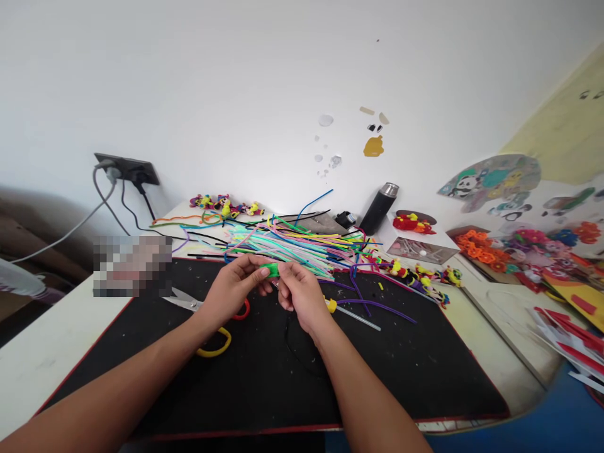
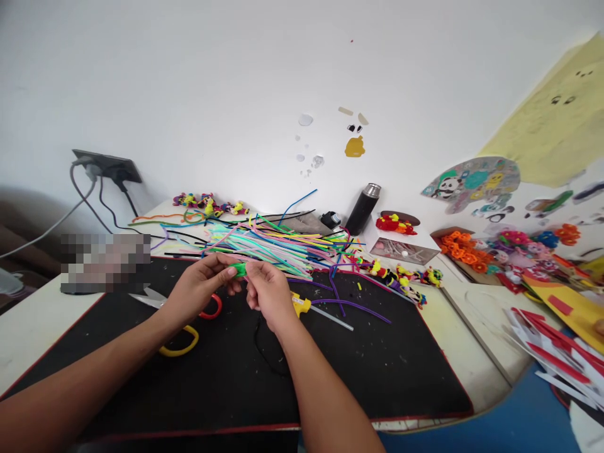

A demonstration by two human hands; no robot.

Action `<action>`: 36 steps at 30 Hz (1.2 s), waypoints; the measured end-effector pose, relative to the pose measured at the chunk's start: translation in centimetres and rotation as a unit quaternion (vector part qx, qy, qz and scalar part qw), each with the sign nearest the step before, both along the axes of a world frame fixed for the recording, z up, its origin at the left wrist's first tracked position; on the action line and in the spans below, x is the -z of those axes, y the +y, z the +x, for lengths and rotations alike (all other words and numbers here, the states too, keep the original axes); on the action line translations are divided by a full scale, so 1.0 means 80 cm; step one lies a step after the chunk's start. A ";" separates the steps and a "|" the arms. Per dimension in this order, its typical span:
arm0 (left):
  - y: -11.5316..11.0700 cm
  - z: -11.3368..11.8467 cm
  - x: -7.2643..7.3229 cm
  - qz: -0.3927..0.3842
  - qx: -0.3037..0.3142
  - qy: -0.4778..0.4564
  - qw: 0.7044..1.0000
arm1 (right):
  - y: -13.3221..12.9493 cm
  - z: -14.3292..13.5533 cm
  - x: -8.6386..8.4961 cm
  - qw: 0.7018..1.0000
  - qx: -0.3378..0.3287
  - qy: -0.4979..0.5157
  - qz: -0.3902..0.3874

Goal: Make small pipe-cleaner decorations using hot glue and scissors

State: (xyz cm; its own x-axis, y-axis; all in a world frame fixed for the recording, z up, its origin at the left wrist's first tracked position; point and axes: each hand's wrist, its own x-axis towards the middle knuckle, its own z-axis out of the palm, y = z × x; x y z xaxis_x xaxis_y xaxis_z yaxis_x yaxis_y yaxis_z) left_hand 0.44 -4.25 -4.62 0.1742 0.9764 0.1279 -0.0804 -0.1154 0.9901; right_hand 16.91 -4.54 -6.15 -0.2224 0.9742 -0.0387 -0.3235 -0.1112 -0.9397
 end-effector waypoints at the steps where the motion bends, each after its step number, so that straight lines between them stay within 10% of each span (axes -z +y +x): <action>1: 0.000 0.000 0.000 -0.001 -0.001 0.000 1.000 | 0.000 0.000 -0.001 1.000 0.000 0.001 0.000; 36: 0.007 -0.007 0.016 -0.019 -0.008 -0.021 1.000 | -0.001 0.001 -0.003 0.999 -0.017 0.021 -0.020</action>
